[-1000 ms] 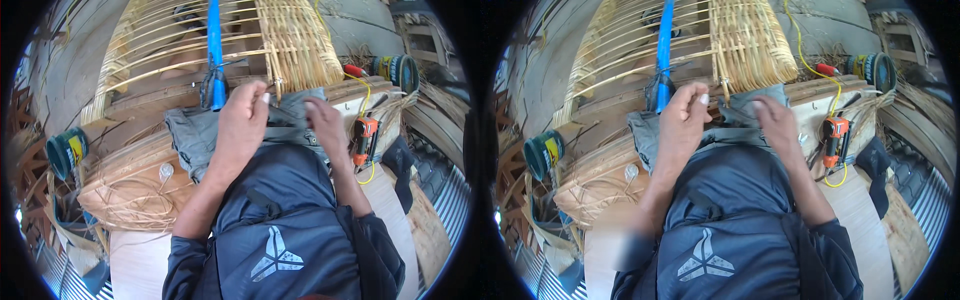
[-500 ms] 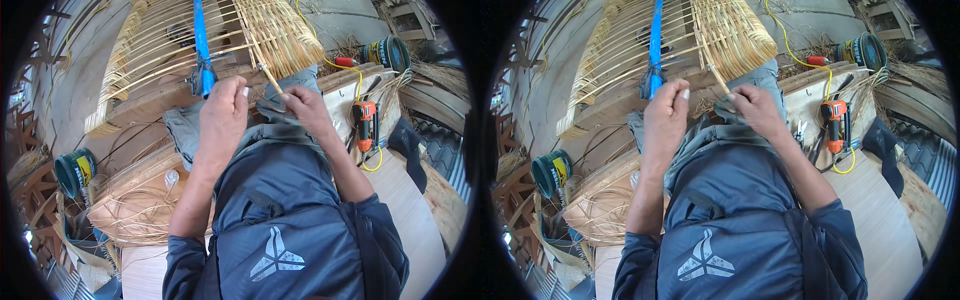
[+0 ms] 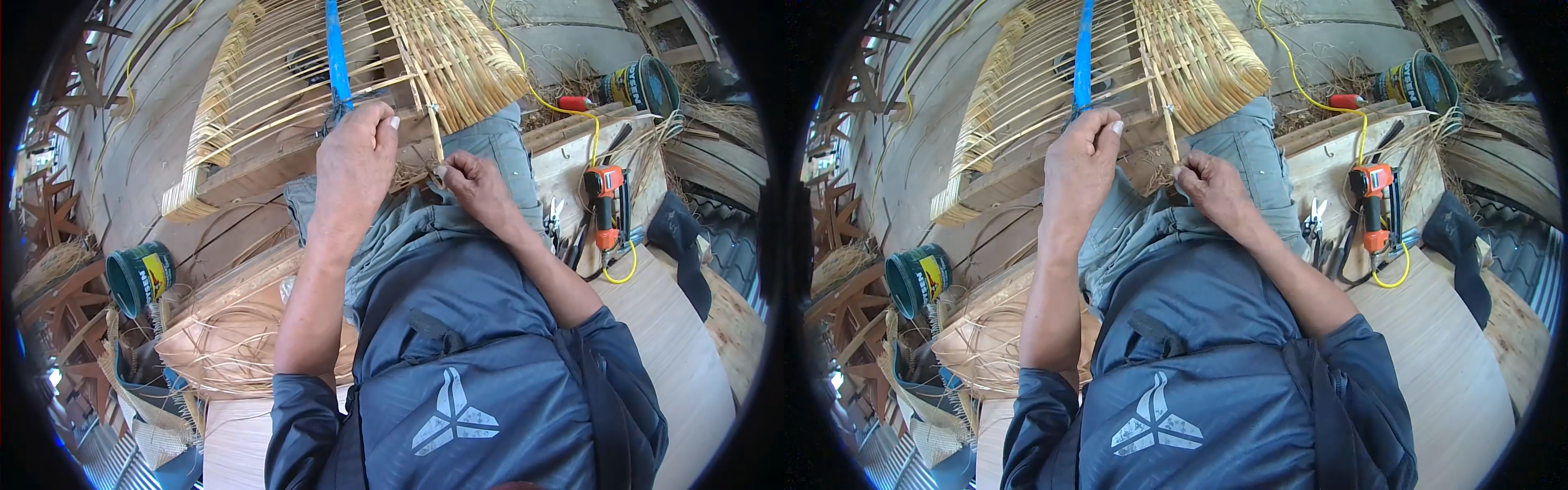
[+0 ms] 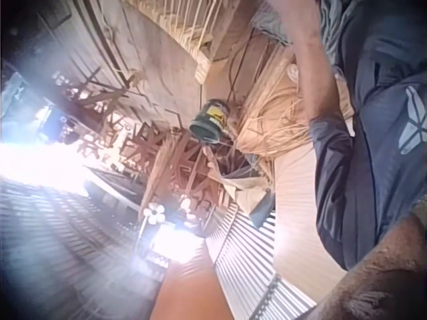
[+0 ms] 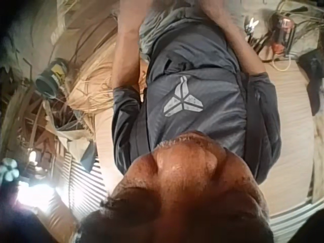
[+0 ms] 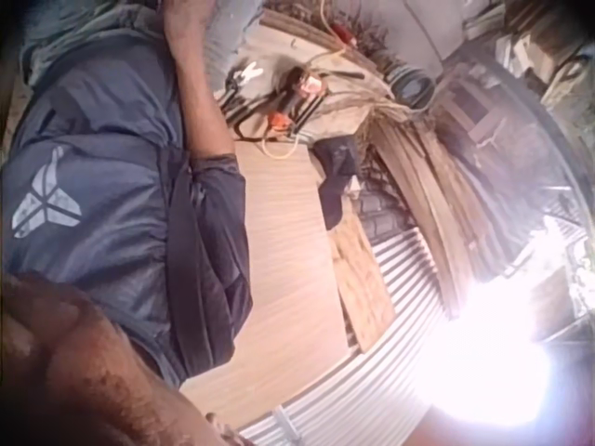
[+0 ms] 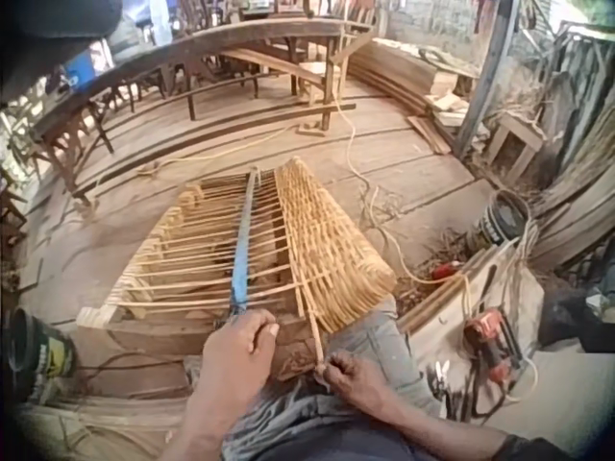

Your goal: Weaving bamboo strips into a frame and securing them with glue and a pneumatic staple gun.

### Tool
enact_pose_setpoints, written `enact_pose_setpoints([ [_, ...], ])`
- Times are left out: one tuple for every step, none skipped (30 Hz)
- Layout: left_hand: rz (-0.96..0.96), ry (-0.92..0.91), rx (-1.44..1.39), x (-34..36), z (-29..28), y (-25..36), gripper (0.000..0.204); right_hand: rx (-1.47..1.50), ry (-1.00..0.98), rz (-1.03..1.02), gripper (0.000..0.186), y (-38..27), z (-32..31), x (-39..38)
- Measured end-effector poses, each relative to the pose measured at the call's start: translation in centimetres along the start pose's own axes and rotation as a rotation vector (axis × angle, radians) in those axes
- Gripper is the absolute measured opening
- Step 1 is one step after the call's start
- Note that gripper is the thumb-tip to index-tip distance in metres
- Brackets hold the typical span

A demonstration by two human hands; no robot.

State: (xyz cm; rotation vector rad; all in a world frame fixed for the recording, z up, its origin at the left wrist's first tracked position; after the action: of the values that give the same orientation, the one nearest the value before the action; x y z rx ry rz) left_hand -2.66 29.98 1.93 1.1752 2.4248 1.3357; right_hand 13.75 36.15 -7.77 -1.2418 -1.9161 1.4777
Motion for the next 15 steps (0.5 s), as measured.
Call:
enact_pose_setpoints([
  [0.002, -0.005, -0.001, 0.3, 0.2, 0.0, 0.016, 0.001, 0.004, 0.003, 0.024, 0.3, -0.4, 0.0],
  [0.018, -0.014, 0.020, 0.7, 0.2, 0.0, 0.017, 0.002, -0.035, 0.080, 0.024, 0.6, -0.4, 0.0],
  [0.034, -0.025, 0.040, 1.2, 0.4, 0.0, 0.017, 0.002, -0.073, 0.157, 0.025, 0.7, -0.4, -0.1],
  [0.038, -0.032, 0.042, 2.1, 0.5, 0.1, 0.017, -0.104, -0.048, 0.106, 0.027, -0.1, -1.0, 0.1],
  [0.052, -0.036, 0.090, 3.0, 0.7, 0.3, 0.019, -0.103, -0.038, 0.115, 0.027, -0.3, -1.3, -0.1],
  [0.069, -0.038, 0.140, 3.9, 1.2, 0.1, 0.020, -0.084, -0.058, 0.079, 0.024, -0.6, -1.4, -0.1],
  [0.107, -0.027, 0.214, 4.8, 1.8, -0.2, 0.024, -0.065, -0.076, 0.044, 0.022, -0.8, -1.4, -0.1],
  [0.143, -0.039, 0.224, 5.5, 2.7, -0.8, 0.023, -0.063, -0.063, 0.056, 0.022, -0.4, -1.6, -0.1],
  [0.182, -0.051, 0.232, 6.4, 3.5, -1.1, 0.023, -0.094, -0.075, 0.051, 0.022, -0.2, -1.5, -0.2],
  [0.162, -0.089, 0.209, 7.1, 4.4, -1.5, 0.024, -0.125, -0.088, 0.047, 0.022, 0.2, -1.4, -0.3],
  [0.167, -0.101, 0.205, 8.0, 5.4, -2.0, 0.024, -0.061, -0.133, 0.192, 0.023, 1.7, -1.1, -0.6],
  [0.204, -0.128, 0.281, 8.8, 6.6, -2.9, 0.025, -0.059, -0.130, 0.198, 0.023, 1.4, -1.3, -0.8],
  [0.241, -0.156, 0.355, 9.7, 7.9, -3.7, 0.027, 0.057, -0.078, 0.280, 0.024, 0.9, -2.1, -1.2],
  [0.258, -0.193, 0.291, 10.3, 9.6, -3.9, 0.031, 0.172, -0.014, 0.371, 0.028, 1.0, -2.9, -1.7],
  [0.221, -0.262, 0.284, 10.7, 10.8, -4.1, 0.032, 0.143, 0.038, 0.308, 0.029, 0.9, -4.0, -1.8],
])
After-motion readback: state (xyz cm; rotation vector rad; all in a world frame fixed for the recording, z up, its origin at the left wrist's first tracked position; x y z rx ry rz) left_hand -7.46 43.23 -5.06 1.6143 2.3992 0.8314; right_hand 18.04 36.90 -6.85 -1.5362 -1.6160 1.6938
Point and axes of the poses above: each hand's wrist, its own x-axis towards the middle knuckle, its own z-axis out of the palm, y = z × x, the point moved 7 cm from there along x, towards the middle knuckle, and after that the axes turned 14 degrees about y, right-handed, at the moved point
